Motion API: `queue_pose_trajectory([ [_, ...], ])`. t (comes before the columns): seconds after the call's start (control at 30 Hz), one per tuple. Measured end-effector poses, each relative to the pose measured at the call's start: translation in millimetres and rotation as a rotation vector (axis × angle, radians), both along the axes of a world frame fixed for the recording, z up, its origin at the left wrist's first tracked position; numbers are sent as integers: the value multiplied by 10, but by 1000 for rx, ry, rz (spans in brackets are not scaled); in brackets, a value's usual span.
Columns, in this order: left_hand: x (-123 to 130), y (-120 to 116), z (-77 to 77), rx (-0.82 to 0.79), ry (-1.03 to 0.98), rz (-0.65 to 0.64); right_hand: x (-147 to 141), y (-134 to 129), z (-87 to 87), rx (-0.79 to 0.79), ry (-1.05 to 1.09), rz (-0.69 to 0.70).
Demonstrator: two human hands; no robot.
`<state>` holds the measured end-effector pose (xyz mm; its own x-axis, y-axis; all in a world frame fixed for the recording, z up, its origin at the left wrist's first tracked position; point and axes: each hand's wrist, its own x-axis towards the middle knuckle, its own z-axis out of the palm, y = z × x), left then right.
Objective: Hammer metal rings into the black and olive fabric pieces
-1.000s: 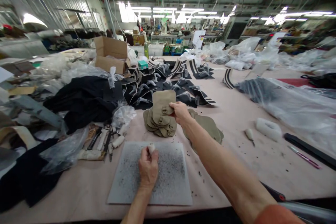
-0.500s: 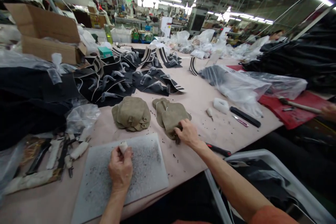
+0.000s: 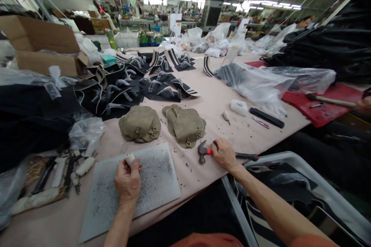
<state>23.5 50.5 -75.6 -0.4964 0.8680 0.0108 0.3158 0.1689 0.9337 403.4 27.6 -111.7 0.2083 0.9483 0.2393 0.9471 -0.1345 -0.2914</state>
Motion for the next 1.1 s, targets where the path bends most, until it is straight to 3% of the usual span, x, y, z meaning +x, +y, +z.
queue_pose_trajectory([
  [0.1,5,9,-11,6,3,9,-163,226,108,-9,123,-81],
  [0.27,-18,17,-37,16,38,-4,-563,715,317,-192,227,-188],
  [0.43,-26,0,-50,25,49,-15,-659,897,405,-298,244,-260],
  [0.63,-1,-39,-57,41,17,-17,-825,831,537,-224,294,-115],
  [0.8,11,-54,-79,66,-25,-21,-1256,950,998,40,643,97],
  [0.9,8,-59,-98,75,-51,-27,-1584,1058,1171,58,923,137],
  [1.0,-4,-65,-125,91,-55,-31,-1833,1031,1019,-16,1148,105],
  [1.1,-15,-73,-148,91,-7,-27,-1918,834,633,-68,1001,14],
])
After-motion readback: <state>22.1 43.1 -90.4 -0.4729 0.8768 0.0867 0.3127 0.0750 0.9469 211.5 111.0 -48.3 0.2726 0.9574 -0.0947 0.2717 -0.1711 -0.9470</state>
